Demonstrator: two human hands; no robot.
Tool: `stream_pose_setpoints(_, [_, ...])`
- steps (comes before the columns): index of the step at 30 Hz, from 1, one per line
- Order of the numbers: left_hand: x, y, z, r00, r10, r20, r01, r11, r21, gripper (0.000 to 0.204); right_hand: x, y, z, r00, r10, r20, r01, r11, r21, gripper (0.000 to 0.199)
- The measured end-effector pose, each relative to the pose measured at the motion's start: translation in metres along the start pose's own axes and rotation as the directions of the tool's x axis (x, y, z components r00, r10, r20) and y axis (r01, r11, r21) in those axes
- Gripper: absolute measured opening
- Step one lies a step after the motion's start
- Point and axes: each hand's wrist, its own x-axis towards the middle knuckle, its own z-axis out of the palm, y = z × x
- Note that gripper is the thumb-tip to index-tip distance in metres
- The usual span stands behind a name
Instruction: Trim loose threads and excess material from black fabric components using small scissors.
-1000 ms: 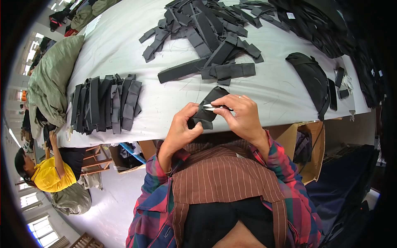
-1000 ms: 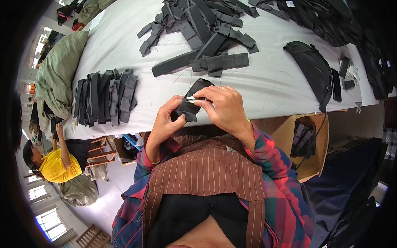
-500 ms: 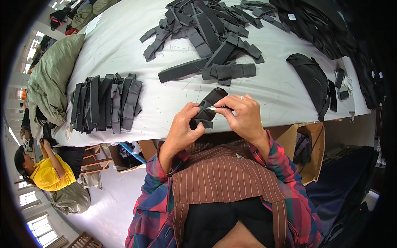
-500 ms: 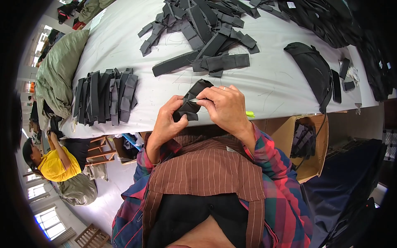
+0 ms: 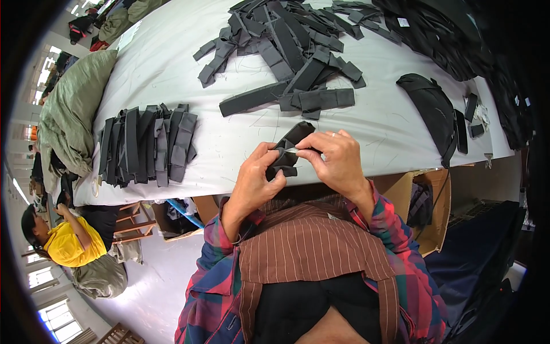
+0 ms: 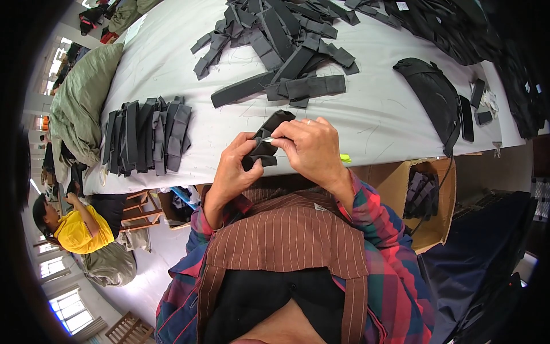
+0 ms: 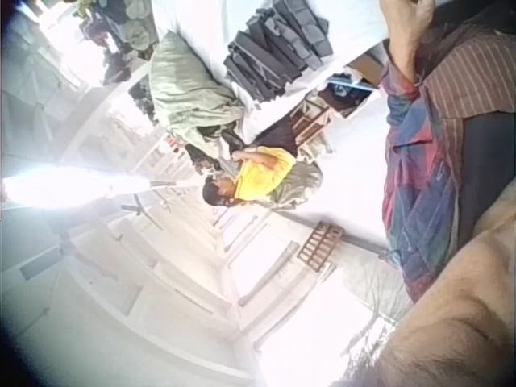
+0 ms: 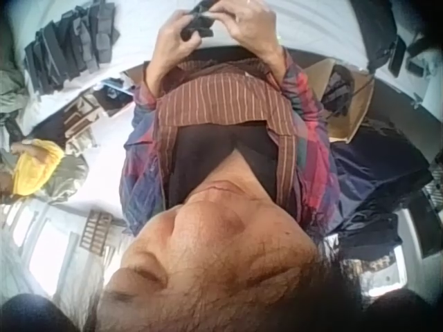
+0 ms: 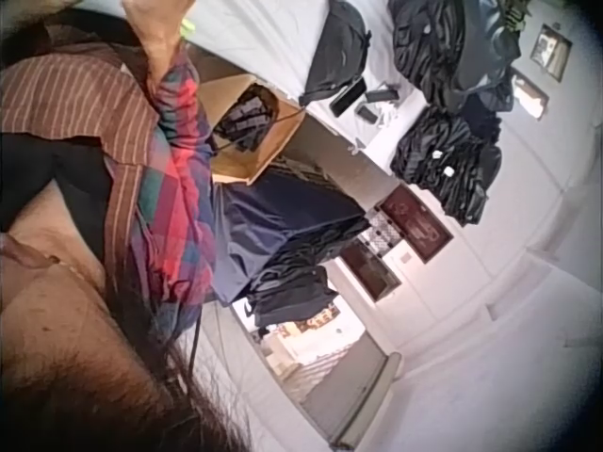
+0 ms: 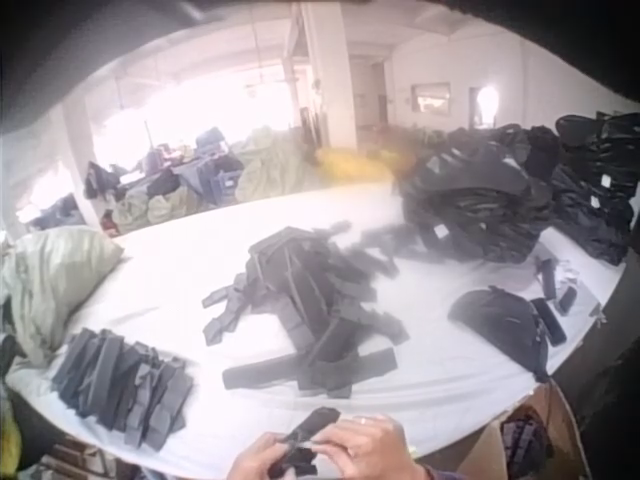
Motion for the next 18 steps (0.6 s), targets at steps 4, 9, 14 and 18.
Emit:
stream_pose_setpoints(4, [0.007, 0.015, -0.009, 0.877, 0.348, -0.33, -0.283, 0.931, 0.231, 0.023, -0.001, 0.007, -0.005, 0.974, 0.207, -0.091, -0.154, 0.9, 0.407, 0.009])
stream_pose_setpoints(9, [0.008, -0.009, -0.007, 0.851, -0.031, -0.524, -0.084, 0.977, -0.195, 0.011, 0.004, -0.001, -0.018, 0.97, 0.22, -0.107, -0.137, 0.85, 0.509, 0.015])
stream_pose_setpoints(14, [-0.002, -0.051, 0.038, 0.846, -0.533, 0.022, 0.234, 0.334, -0.913, 0.034, -0.009, 0.009, 0.003, 0.986, 0.161, 0.039, -0.166, 0.947, 0.277, 0.021])
stream_pose_setpoints(18, [-0.005, -0.048, 0.039, 0.854, -0.493, 0.168, 0.334, 0.271, -0.903, 0.047, -0.019, 0.015, 0.011, 0.981, 0.152, 0.121, -0.182, 0.934, 0.306, 0.031])
